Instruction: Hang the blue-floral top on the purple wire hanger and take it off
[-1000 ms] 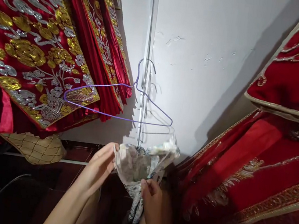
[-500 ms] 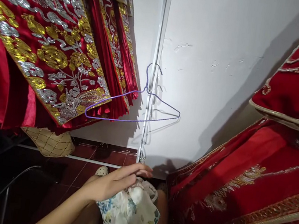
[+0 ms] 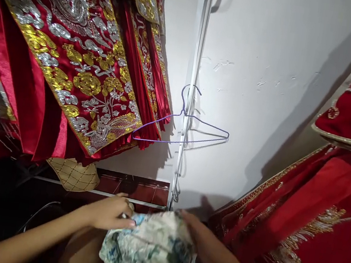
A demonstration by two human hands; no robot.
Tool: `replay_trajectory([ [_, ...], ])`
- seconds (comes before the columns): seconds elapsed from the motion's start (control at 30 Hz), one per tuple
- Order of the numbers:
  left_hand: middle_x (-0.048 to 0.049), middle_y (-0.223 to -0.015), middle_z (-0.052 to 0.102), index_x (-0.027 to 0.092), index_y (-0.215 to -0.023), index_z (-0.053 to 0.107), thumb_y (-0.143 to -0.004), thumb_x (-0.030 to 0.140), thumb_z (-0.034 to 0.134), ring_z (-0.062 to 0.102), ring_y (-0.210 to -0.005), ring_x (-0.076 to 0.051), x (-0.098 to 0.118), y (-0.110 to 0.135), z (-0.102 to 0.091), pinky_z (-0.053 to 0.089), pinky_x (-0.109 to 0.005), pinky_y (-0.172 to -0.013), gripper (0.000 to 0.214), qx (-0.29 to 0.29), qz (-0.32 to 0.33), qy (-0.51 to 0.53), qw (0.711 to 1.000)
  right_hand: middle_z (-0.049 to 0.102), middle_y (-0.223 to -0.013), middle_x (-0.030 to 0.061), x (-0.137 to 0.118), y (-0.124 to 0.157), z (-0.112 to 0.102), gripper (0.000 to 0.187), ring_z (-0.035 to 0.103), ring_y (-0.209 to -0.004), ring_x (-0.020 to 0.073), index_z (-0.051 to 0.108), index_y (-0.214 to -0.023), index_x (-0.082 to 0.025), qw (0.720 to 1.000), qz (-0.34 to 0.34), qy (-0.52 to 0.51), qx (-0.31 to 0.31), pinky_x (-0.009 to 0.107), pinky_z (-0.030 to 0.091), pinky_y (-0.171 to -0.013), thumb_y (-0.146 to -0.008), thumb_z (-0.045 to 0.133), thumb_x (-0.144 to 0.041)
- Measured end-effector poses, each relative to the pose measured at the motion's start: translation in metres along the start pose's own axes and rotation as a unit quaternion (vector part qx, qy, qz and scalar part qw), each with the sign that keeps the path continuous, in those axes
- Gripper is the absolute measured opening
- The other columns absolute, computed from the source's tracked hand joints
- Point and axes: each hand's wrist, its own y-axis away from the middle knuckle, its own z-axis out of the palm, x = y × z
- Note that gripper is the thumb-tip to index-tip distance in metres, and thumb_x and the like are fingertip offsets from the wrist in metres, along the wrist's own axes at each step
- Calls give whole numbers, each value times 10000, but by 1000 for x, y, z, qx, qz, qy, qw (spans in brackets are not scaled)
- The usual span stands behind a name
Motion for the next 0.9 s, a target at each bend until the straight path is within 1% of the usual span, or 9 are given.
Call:
replay_trajectory([
  [0.07,-29,-649,646,216,-650,628,-851,466,635,616,-717,-227,-12,9,-23,377,-380,-924,321,-30,-24,-85,996,756,-802,109,-18,-20,-27,439,717,-761,255,773,-855,-167,1000,-10,-9,-4,362,558,-735,-796,684,-594],
  [0.17,-48,-741,669,210,-673,609,-831,274,580,616,-818,-251,-20,21,-43,375,-370,-902,173,-25,-69,-141,987,746,-796,71,-44,-33,-49,329,679,-713,239,760,-866,-171,988,-90,111,61,329,531,-670,-631,844,-386],
  [0.3,-77,-897,703,227,-830,669,-852,206,520,601,-993,-285,-11,31,-57,349,-417,-983,152,48,-75,-154,984,651,-656,5,-76,-46,-48,143,560,-610,186,690,-725,-198,905,-243,276,214,276,441,-555,-601,741,-244],
  [0.4,-110,-1006,700,238,-955,694,-909,241,464,592,-1049,-312,3,32,-74,370,-441,-978,234,113,-105,-165,974,721,-921,26,-98,-69,-46,364,612,-746,201,723,-998,-234,855,-318,317,258,273,466,-632,-637,681,-203],
  [0.47,-110,-1009,696,235,-972,697,-932,285,445,605,-1003,-307,11,29,-85,419,-394,-900,260,158,-128,-132,970,709,-1154,60,-109,-92,-50,544,648,-924,232,683,-1219,-250,853,-339,309,248,294,494,-747,-676,675,-217],
  [0.53,-83,-941,700,234,-963,700,-943,340,459,621,-912,-281,17,25,-93,446,-343,-837,264,209,-129,-64,967,689,-1231,80,-113,-116,-57,552,639,-1060,248,659,-1280,-237,861,-342,297,233,322,487,-857,-728,655,-260],
  [0.6,-54,-889,700,231,-962,701,-960,396,462,626,-868,-256,20,20,-95,461,-322,-857,290,238,-104,19,965,713,-1154,86,-113,-133,-64,420,637,-1070,251,703,-1168,-204,864,-338,300,220,339,472,-893,-773,607,-309],
  [0.7,-50,-1022,714,217,-1036,697,-977,467,444,621,-999,-249,18,12,-92,443,-330,-994,361,246,-59,130,959,723,-888,67,-109,-140,-71,243,643,-858,236,700,-865,-177,858,-321,339,214,317,467,-751,-791,522,-326],
  [0.9,-67,-1148,710,190,-1081,680,-885,514,566,606,-1119,-263,20,-8,-87,457,-352,-1011,395,342,-59,302,888,545,-596,-8,-110,-109,-81,203,489,-597,157,538,-600,-191,834,-314,367,265,254,341,-555,-736,552,-342],
])
